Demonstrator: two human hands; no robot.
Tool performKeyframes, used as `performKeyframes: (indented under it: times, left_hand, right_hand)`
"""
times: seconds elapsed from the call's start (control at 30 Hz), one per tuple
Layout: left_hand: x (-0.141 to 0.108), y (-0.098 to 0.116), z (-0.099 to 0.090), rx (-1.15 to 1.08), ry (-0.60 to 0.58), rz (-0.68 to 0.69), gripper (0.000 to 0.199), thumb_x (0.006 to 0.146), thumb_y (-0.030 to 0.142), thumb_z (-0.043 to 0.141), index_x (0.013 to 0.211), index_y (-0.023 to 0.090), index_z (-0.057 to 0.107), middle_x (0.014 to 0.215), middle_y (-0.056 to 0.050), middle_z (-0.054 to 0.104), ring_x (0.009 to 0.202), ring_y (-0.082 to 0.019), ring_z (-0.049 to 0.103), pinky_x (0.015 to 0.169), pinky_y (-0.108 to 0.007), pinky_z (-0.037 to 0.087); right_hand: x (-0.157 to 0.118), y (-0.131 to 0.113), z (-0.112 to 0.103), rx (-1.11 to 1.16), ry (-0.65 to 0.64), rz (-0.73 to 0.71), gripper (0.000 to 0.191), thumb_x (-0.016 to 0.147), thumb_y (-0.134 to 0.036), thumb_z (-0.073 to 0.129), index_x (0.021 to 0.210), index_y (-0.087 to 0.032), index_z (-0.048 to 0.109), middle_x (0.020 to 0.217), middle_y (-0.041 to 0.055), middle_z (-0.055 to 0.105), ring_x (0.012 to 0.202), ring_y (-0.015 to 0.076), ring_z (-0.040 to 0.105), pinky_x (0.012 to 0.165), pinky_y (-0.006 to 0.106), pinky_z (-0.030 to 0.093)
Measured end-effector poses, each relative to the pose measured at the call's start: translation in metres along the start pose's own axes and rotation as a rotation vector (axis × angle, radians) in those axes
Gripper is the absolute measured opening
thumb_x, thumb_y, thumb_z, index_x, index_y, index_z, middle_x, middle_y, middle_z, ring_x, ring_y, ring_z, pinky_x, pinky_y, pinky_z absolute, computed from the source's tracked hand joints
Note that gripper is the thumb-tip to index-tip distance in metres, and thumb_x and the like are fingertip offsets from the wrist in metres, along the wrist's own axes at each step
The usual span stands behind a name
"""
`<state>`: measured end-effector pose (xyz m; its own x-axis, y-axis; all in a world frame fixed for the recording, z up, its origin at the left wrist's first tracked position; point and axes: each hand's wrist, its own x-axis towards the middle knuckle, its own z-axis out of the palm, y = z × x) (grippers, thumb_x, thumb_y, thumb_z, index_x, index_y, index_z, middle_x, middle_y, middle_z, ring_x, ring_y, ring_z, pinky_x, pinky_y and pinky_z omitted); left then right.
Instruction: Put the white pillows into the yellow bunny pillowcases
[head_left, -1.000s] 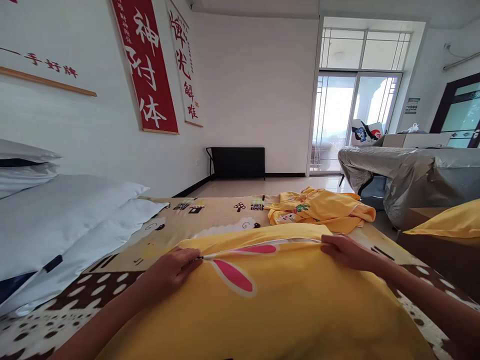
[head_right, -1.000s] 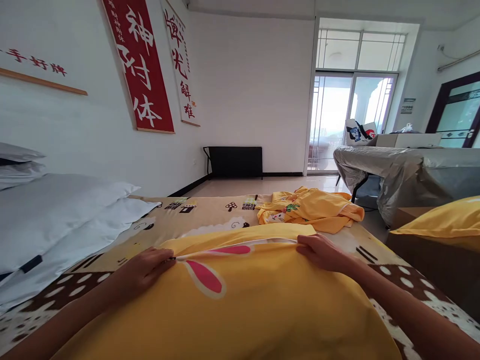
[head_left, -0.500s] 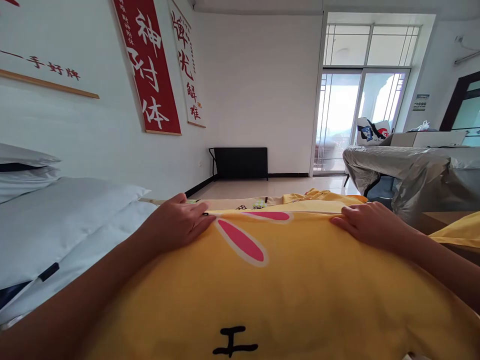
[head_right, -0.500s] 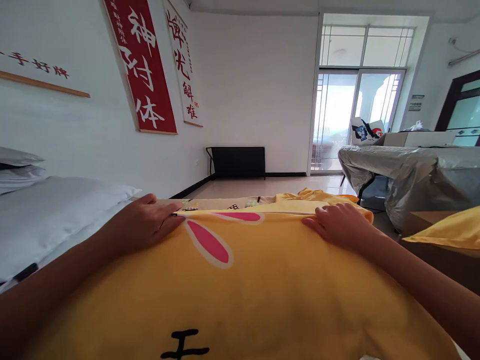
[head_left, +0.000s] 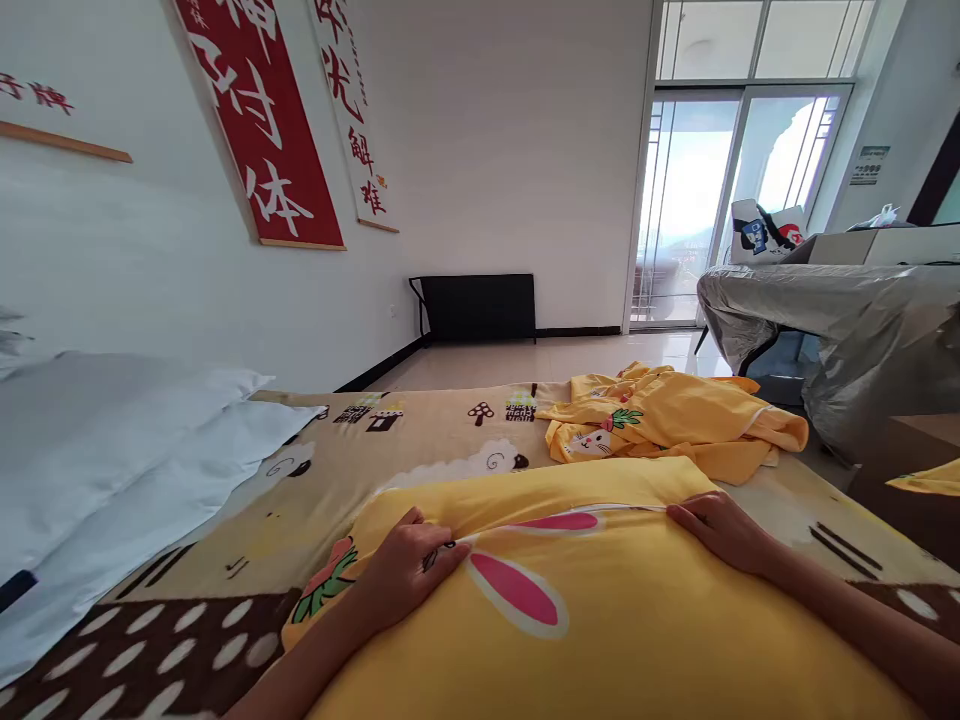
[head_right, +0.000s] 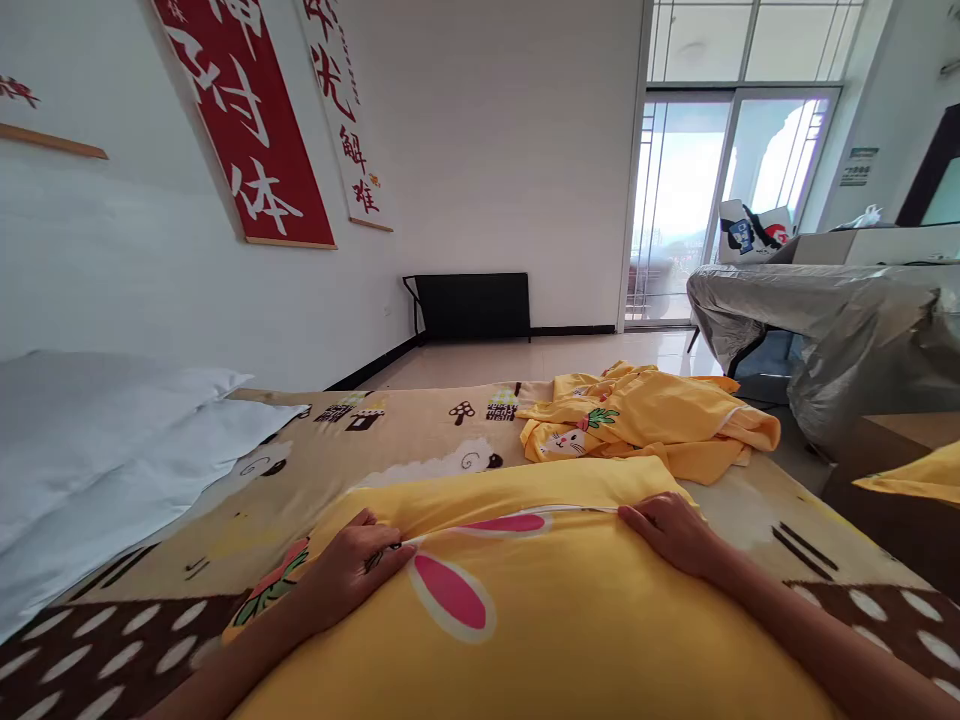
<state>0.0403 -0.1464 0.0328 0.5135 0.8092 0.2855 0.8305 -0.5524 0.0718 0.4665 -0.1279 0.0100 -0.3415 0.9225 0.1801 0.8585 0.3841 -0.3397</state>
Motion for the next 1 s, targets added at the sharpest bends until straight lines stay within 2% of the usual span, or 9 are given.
performKeyframes:
  times: [0.13,0.33,0.4,0.47,0.57,0.7,0.8,0.87,1.0]
  left_hand:
    - [0.002,-0.004,-0.020,0.094,0.091,0.032,0.047,0.092,0.043,0.035,0.054,0.018,0.043,0.051,0.001,0.052,0.051,-0.012,0.042,0.070,-0.031,0.032]
    - [0.015,0.007,-0.112,0.075,0.301,-0.090,0.051,0.088,0.049,0.034,0.046,0.018,0.033,0.043,0.003,0.039,0.049,-0.011,0.029,0.069,-0.031,0.032]
    - [0.018,0.011,-0.138,-0.052,0.323,-0.173,0.053,0.086,0.052,0.033,0.046,0.018,0.024,0.043,0.004,0.030,0.050,-0.011,0.025,0.070,-0.030,0.034]
    - [0.020,0.010,-0.150,-0.180,0.267,-0.279,0.055,0.085,0.056,0.033,0.049,0.018,0.017,0.046,0.003,0.023,0.050,-0.011,0.024,0.065,-0.028,0.036]
    - [0.026,-0.003,-0.126,-0.227,0.084,-0.352,0.056,0.084,0.060,0.034,0.052,0.019,0.014,0.048,0.003,0.022,0.049,-0.011,0.025,0.054,-0.027,0.032]
    - [0.030,-0.023,-0.031,-0.107,0.030,-0.262,0.052,0.087,0.053,0.031,0.049,0.019,0.022,0.044,0.002,0.036,0.048,-0.012,0.032,0.065,-0.029,0.037]
    - [0.026,-0.033,0.023,-0.178,0.118,-0.287,0.048,0.090,0.047,0.024,0.050,0.019,0.025,0.046,0.000,0.043,0.051,-0.013,0.039,0.064,-0.029,0.037]
    - [0.022,-0.037,0.034,-0.204,0.156,-0.284,0.046,0.090,0.045,0.024,0.052,0.020,0.026,0.047,0.001,0.043,0.052,-0.014,0.040,0.062,-0.028,0.037]
    - [0.021,-0.040,0.032,-0.215,0.167,-0.279,0.045,0.090,0.044,0.025,0.052,0.020,0.023,0.045,0.002,0.041,0.049,-0.012,0.037,0.062,-0.029,0.036]
  right_hand:
    - [-0.003,-0.015,-0.024,-0.088,-0.024,-0.037,0.063,0.094,-0.056,0.020,0.060,-0.018,0.058,0.065,0.0065,0.064,0.058,0.0159,0.051,0.059,0.029,0.032]
    - [-0.009,-0.047,-0.094,-0.148,0.061,-0.107,0.058,0.092,-0.056,0.024,0.055,-0.019,0.050,0.060,0.0037,0.057,0.055,0.0141,0.048,0.058,0.029,0.030]
    - [-0.010,-0.054,-0.114,-0.094,0.049,-0.123,0.061,0.091,-0.060,0.023,0.052,-0.019,0.046,0.057,0.0034,0.055,0.053,0.0133,0.045,0.057,0.029,0.031]
    - [-0.008,-0.056,-0.123,-0.056,0.015,-0.123,0.061,0.089,-0.062,0.023,0.051,-0.019,0.044,0.056,0.0029,0.053,0.052,0.0130,0.044,0.056,0.029,0.031]
    - [0.005,-0.047,-0.104,-0.025,-0.049,-0.090,0.059,0.088,-0.063,0.027,0.052,-0.019,0.044,0.057,0.0022,0.053,0.056,0.0143,0.048,0.060,0.029,0.035]
    - [0.025,-0.023,-0.027,0.081,-0.027,-0.007,0.057,0.086,-0.066,0.030,0.057,-0.020,0.048,0.067,0.0041,0.059,0.071,0.0185,0.054,0.069,0.030,0.041]
    - [0.030,-0.007,0.022,0.199,0.030,0.007,0.058,0.091,-0.060,0.017,0.051,-0.020,0.032,0.056,0.0016,0.048,0.058,0.0151,0.046,0.060,0.029,0.039]
    - [0.027,-0.001,0.037,0.247,0.100,-0.024,0.054,0.093,-0.056,0.015,0.052,-0.021,0.024,0.054,0.0007,0.043,0.053,0.0135,0.041,0.056,0.029,0.036]
    - [0.021,0.001,0.040,0.263,0.206,-0.047,0.051,0.094,-0.051,0.016,0.054,-0.021,0.022,0.054,0.0014,0.043,0.052,0.0134,0.040,0.055,0.029,0.034]
